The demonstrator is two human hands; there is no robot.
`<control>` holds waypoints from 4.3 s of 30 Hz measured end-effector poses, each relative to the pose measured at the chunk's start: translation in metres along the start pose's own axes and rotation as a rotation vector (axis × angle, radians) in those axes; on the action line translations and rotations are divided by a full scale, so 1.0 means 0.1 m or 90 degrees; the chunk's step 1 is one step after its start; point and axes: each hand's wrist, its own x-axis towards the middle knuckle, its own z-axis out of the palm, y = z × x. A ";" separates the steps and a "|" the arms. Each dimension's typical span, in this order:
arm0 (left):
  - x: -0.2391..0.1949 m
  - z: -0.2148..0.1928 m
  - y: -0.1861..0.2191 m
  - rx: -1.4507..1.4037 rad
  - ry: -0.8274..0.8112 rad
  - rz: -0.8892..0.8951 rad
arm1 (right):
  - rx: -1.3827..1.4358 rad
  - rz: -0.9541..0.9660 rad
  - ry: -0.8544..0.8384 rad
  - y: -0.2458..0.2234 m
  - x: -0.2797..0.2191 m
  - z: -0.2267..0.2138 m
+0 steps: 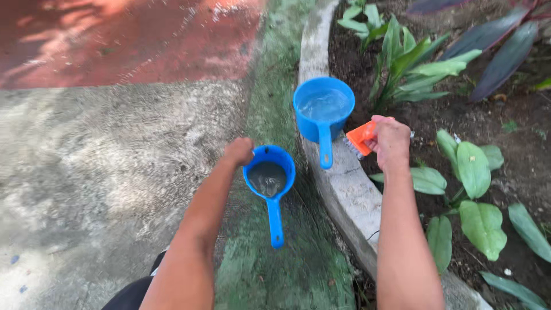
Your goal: The person walks to a garden bed, then uses a blue scoop and an orange brush to scrub the concrete border of the planter. They repeatedly dip the brush in water and scrub the surface.
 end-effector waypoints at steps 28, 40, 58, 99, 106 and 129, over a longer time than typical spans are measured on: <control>1.90 0.04 0.76 -0.527 -0.472 0.192 | -1.006 -0.127 0.384 -0.47 -0.24 1.43; 0.51 0.12 1.95 -1.100 -0.753 0.158 | -1.340 0.006 -0.121 0.36 1.01 1.90; 0.79 -0.53 1.61 -0.898 -0.257 0.277 | -0.810 -0.416 0.601 -0.08 -0.96 1.21; 0.70 -0.86 1.32 -0.571 -0.208 0.260 | -0.853 0.170 0.507 1.57 -0.95 1.60; 0.74 -0.91 1.25 -0.517 -0.204 0.314 | -0.765 0.173 0.720 1.34 -2.07 0.29; 0.78 -0.74 1.32 -0.439 -0.063 0.219 | -0.805 -0.103 0.716 1.65 -1.51 0.10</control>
